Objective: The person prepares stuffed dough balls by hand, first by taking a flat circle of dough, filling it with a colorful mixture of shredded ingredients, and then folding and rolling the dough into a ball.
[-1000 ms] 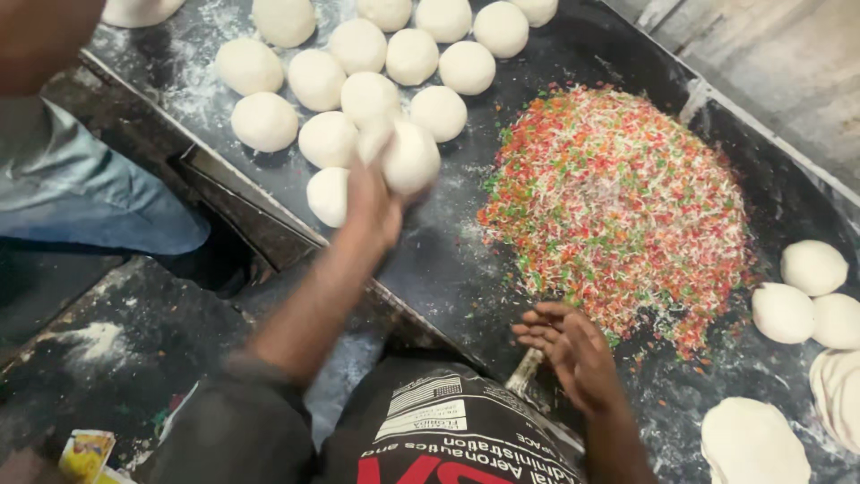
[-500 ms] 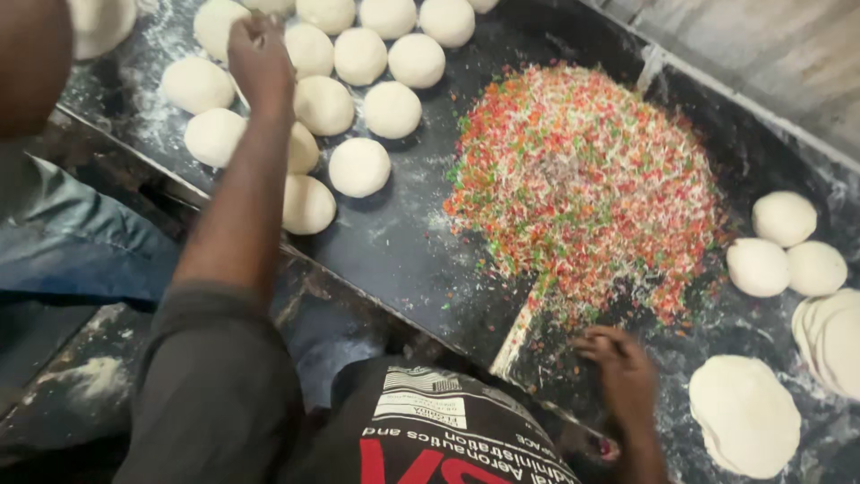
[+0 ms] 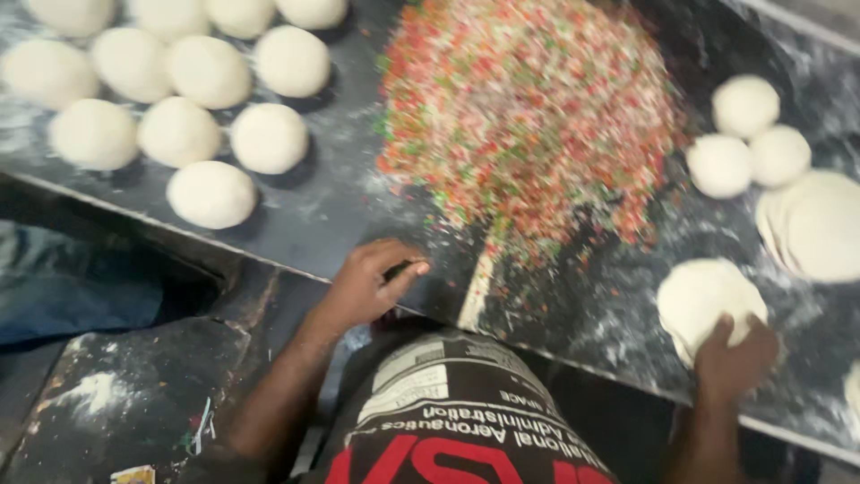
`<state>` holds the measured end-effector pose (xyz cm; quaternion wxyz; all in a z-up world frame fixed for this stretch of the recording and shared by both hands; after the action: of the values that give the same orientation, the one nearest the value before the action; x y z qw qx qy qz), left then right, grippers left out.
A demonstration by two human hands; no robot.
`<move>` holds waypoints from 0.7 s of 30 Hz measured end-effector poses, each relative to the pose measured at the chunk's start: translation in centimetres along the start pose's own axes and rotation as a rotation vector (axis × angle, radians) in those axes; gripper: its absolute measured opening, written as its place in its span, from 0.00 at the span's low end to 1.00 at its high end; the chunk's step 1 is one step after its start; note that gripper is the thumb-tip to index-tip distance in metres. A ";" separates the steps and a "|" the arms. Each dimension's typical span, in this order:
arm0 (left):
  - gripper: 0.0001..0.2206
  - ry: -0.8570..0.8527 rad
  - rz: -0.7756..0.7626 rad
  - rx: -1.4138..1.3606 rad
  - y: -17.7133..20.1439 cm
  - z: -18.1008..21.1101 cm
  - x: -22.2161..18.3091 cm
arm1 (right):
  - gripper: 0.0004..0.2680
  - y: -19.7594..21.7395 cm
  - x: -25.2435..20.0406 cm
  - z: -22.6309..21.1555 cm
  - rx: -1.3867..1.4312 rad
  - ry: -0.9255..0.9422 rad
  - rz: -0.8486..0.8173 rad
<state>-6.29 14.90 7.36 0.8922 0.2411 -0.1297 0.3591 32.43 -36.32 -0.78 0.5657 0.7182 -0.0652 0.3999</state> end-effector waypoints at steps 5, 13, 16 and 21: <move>0.06 -0.050 -0.087 0.087 -3.0 1.0 1.6 | 0.14 0.8 2.2 5.3 0.371 -0.203 0.015; 0.07 0.250 -0.163 -0.184 -6.9 -2.0 0.6 | 0.24 1.2 5.5 3.9 0.242 -0.369 -0.178; 0.08 0.481 -0.241 -0.358 -10.2 -3.4 -0.2 | 0.22 3.3 7.6 -0.3 0.415 -0.510 -0.196; 0.24 0.606 -0.454 -0.836 -18.7 -1.2 0.0 | 0.15 8.6 10.9 -19.8 1.038 0.001 -0.199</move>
<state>6.93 3.86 0.04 0.9641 -0.2249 0.0562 0.1296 25.18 -18.28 13.62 0.1711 0.9064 0.2101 0.3241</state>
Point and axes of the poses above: each hand's wrist, its own x-axis towards the middle knuckle, its own y-axis out of the back of the hand, z = x × y, the point moved 10 cm from there along x, towards the middle knuckle, and after that the axes turned 10 degrees about z, right-handed, at the moved point
